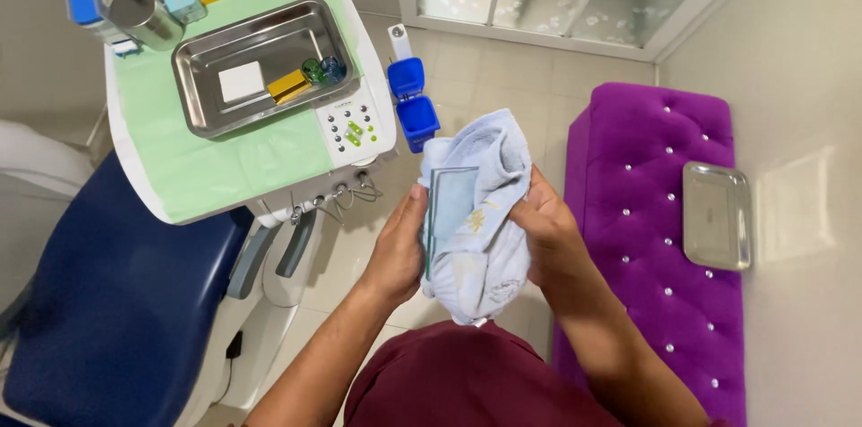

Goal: The person organizes dental supplies on a tray, opening and closing small boxes containing dental files. They then pick up a glass plate, rinse it under a faucet, and dry it with a towel before returning to the tray to handle more boxes.

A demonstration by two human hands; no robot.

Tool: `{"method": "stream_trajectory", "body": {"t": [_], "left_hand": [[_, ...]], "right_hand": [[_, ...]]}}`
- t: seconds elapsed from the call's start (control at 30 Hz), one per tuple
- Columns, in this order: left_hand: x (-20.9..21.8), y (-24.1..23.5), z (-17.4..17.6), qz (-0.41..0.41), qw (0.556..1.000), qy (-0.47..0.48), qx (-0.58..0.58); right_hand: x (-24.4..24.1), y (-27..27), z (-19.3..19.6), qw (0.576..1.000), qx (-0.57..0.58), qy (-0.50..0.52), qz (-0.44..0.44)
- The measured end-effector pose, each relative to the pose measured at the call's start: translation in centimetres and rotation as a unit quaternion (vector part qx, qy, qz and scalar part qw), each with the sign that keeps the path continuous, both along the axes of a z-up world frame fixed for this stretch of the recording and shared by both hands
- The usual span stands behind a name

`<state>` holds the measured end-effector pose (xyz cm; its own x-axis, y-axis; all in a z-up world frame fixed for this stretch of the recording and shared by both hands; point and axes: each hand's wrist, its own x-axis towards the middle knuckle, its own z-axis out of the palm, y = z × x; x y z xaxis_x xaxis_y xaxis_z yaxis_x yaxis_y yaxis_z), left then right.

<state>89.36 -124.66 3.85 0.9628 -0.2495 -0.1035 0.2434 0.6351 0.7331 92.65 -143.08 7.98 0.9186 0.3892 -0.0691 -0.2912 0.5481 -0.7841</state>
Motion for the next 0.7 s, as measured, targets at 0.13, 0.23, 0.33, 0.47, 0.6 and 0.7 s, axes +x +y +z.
{"method": "stream_trajectory", "body": {"t": [0.13,0.23,0.33,0.47,0.6,0.7], "left_hand": [[2.9,-0.8,1.3,0.149,0.985,0.024,0.079],[3.9,-1.2,3.2,0.212,0.966,-0.006,0.148],[5.1,-0.4,4.2,0.301,0.906,-0.058,0.292],[5.8,3.7,2.8,0.329,0.783,0.041,0.526],[8.2,10.0,1.2,0.278,0.858,0.023,0.431],[10.6,13.9,-1.8,0.187,0.97,-0.02,-0.152]], "right_hand": [[3.6,1.1,-1.1,0.999,-0.002,0.014,0.046],[5.6,1.8,-2.2,0.996,-0.005,0.047,0.081],[8.0,2.8,-2.7,0.993,-0.021,0.042,0.106],[11.1,4.8,-1.9,0.991,-0.053,0.039,0.113],[13.6,7.4,-0.8,0.99,-0.07,0.038,0.114],[15.2,10.3,-1.2,0.99,-0.084,0.038,0.105]]}}
